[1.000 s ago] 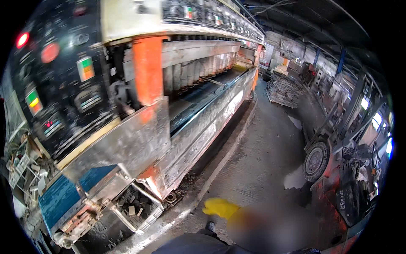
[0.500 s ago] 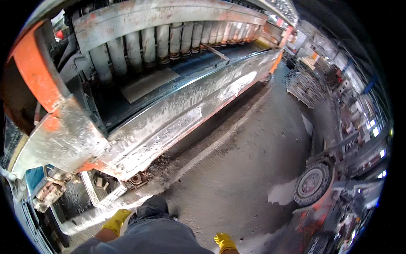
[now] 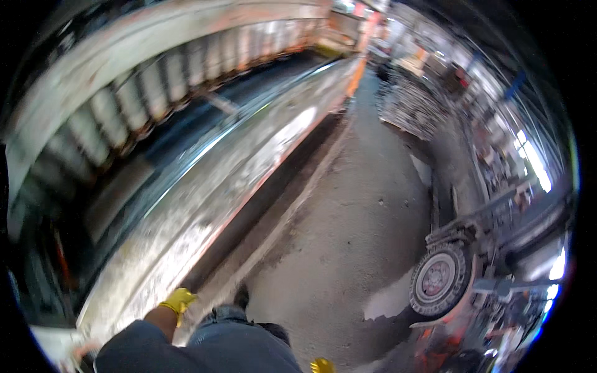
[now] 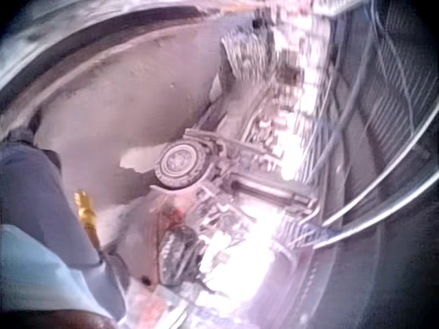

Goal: The person places small rectangular tiles onto a conveyor belt and operates a control panel to run the machine. They then retrieve larger rectangular tiles from a nearby stack and place them onto the conveyor belt, repeating the process of operating the machine and handling the tiles.

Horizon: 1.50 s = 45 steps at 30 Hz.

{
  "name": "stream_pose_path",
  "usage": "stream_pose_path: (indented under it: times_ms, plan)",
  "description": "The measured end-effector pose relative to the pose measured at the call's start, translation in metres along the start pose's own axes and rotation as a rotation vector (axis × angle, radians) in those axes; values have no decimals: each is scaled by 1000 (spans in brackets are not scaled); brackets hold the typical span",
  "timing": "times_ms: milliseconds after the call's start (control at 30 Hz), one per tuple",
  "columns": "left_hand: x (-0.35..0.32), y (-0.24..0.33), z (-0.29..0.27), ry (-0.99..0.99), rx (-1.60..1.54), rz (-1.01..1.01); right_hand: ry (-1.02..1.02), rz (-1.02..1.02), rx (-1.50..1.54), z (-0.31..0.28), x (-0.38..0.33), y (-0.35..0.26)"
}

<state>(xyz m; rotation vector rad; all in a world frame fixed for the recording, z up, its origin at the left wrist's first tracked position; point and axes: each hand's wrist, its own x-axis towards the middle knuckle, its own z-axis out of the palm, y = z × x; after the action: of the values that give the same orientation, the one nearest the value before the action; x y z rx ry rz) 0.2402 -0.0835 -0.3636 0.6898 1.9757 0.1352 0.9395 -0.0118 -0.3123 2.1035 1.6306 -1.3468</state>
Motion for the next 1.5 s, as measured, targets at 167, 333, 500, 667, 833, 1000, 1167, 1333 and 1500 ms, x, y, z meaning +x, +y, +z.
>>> stream_pose_path:
  times_ms: [167, 333, 500, 667, 833, 1000, 1167, 1333, 1500]
  plan:
    - [75, 357, -70, 154, 202, 832, 30, 228, 138, -96, 68, -68]
    - [82, 623, -135, 210, -98, 914, 23, 230, 81, -213, 209, -117]
    - [118, 750, -222, 718, -42, 939, 26, -75, -314, -367, 414, -185]
    - [175, 840, -297, 1208, 202, 924, 187, -258, 37, -572, 609, -361]
    - [268, 941, -352, 1550, 348, 608, 229, -494, 665, -689, 713, -503]
    - [440, 1132, -366, 1606, 207, 621, 46, -191, -411, -794, 851, -402]
    - [560, 1321, -412, 1354, 372, 422, -24, 84, -96, -841, 872, -433]
    - [677, 1527, -473, 1350, 411, 427, 56, 242, 166, -918, 962, -486]
    - [761, 1670, -510, 1444, 453, 456, 89, 257, 164, -1007, 1105, -527]
